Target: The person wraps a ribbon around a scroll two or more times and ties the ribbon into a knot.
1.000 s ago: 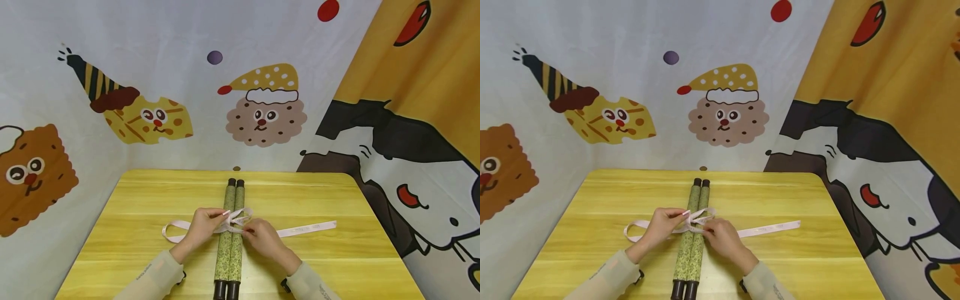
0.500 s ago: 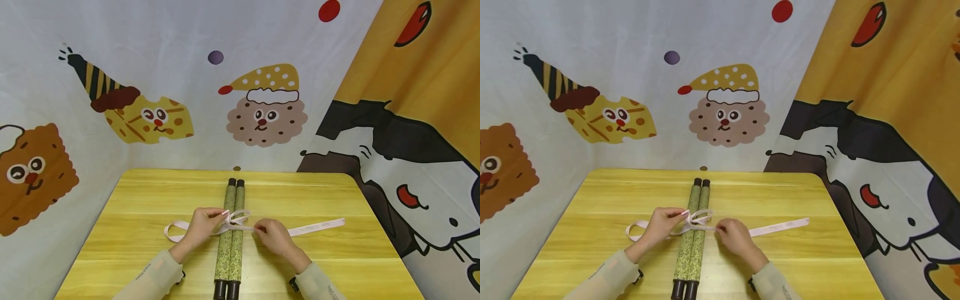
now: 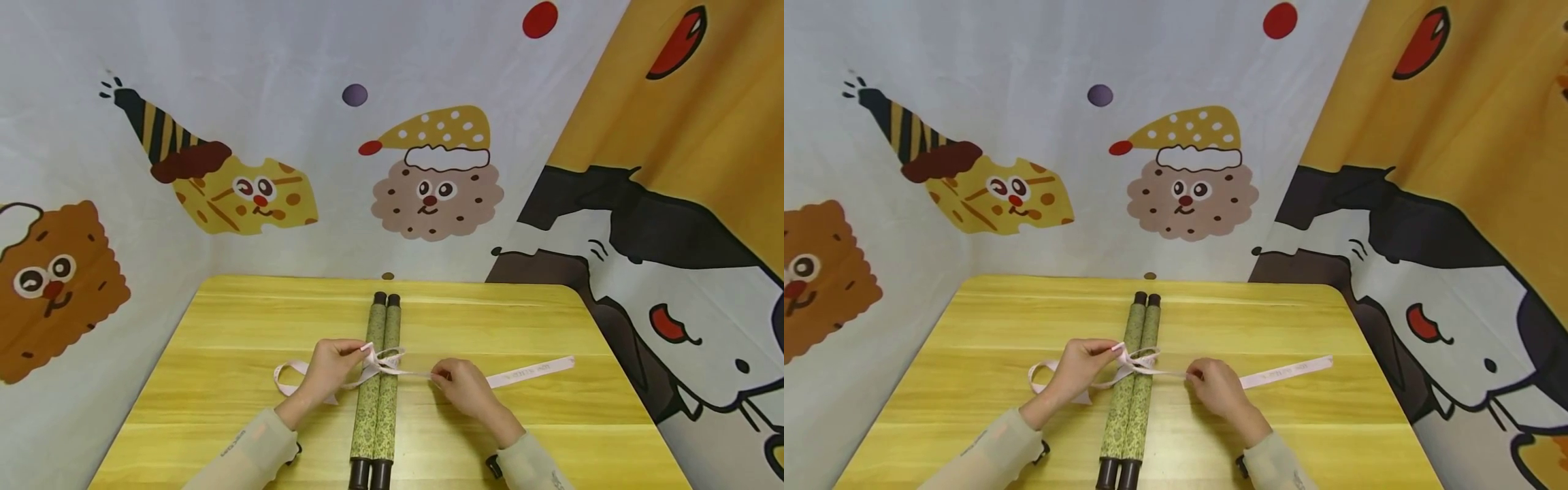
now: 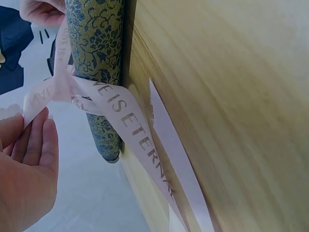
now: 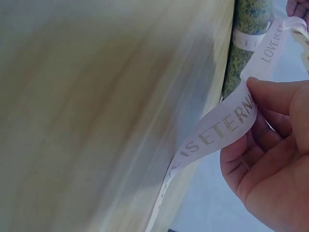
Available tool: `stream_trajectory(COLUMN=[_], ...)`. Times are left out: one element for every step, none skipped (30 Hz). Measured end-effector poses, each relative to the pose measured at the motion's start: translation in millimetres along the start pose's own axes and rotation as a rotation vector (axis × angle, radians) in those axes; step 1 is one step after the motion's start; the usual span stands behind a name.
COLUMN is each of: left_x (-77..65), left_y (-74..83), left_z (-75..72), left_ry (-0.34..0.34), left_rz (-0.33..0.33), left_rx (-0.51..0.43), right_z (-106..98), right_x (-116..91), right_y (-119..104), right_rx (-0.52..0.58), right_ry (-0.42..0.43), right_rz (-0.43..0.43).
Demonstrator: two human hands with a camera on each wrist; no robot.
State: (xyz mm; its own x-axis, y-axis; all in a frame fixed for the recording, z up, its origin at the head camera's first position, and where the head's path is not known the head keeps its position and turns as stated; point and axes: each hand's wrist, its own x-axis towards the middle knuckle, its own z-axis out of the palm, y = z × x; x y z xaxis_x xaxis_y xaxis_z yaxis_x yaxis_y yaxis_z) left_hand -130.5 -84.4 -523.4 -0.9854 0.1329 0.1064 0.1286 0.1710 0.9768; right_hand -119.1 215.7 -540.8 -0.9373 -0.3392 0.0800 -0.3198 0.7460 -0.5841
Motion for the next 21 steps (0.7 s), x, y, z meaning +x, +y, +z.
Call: stream_trajectory(left_x=[0.2, 0.3, 0.5, 0.7, 0.9, 1.0, 1.1, 1.1, 1.1, 1.0, 0.9, 0.8, 0.7, 0.5, 0.3, 0.1, 0.2, 0.0, 0.0, -0.1, -0.2], left_y=[-0.3, -0.4, -0.6, -1.1, -1.4, -1.6, -2.1, -2.3, -2.5, -2.5, -2.7, -2.7, -2.7, -2.6, -2.4, -2.1, -2.1, -1.6, -1.2, -0.6, 0.0], left_z=[-0.2, -0.3, -0.4, -0.4, -0.5, -0.5, -0.5, -0.5, -0.6, -0.7, -0.8, -0.9, -0.9, -1.0, -1.0, -1.0, -0.8, -0.6, -0.5, -0.3, -0.2], left_ry=[0.002, 0.003, 0.004, 0.006, 0.006, 0.007, 0.007, 0.006, 0.006, 0.004, 0.003, 0.002, 0.001, 0.0, 0.0, 0.0, 0.001, 0.002, 0.004, 0.005, 0.005], left_rz=[-0.003, -0.006, -0.01, -0.012, -0.013, -0.013, -0.013, -0.012, -0.01, -0.01, -0.009, -0.009, -0.009, -0.01, -0.012, -0.014, -0.013, -0.015, -0.016, -0.018, -0.017], left_rx=[0.001, 0.002, 0.002, 0.002, 0.004, 0.007, 0.008, 0.009, 0.011, 0.011, 0.011, 0.011, 0.007, 0.005, 0.003, 0.001, 0.001, 0.0, 0.001, 0.002, 0.004], right_z=[-0.8, -1.7, -2.5, -3.4, -4.5, -5.5, -6.4, -7.7, -8.7, -9.9, -11.0, -11.9, -12.5, -13.2, -13.6, -13.8, -13.9, -13.9, -13.6, -13.9, -14.1], right_x=[-0.7, -1.3, -1.9, -2.5, -3.2, -3.9, -4.7, -5.4, -6.1, -6.6, -7.0, -7.3, -7.5, -7.6, -7.7, -7.8, -7.8, -8.1, -8.2, -8.5, -8.6], right_y=[1.8, 3.9, 6.2, 8.5, 10.6, 13.0, 15.3, 17.3, 19.3, 21.2, 22.6, 24.3, 25.8, 26.7, 27.5, 28.2, 28.2, 28.2, 27.9, 26.5, 24.8], right_rx=[-0.003, -0.004, -0.003, -0.003, -0.002, -0.003, -0.007, -0.008, -0.012, -0.017, -0.022, -0.026, -0.031, -0.035, -0.04, -0.046, -0.05, -0.052, -0.059, -0.057, -0.05], right_ry=[0.004, 0.007, 0.011, 0.013, 0.016, 0.017, 0.02, 0.021, 0.023, 0.026, 0.031, 0.034, 0.038, 0.039, 0.04, 0.038, 0.034, 0.029, 0.024, 0.018, 0.01], right_rz=[0.001, 0.004, 0.004, 0.007, 0.009, 0.012, 0.014, 0.021, 0.029, 0.036, 0.046, 0.053, 0.059, 0.068, 0.071, 0.073, 0.075, 0.073, 0.07, 0.067, 0.062])
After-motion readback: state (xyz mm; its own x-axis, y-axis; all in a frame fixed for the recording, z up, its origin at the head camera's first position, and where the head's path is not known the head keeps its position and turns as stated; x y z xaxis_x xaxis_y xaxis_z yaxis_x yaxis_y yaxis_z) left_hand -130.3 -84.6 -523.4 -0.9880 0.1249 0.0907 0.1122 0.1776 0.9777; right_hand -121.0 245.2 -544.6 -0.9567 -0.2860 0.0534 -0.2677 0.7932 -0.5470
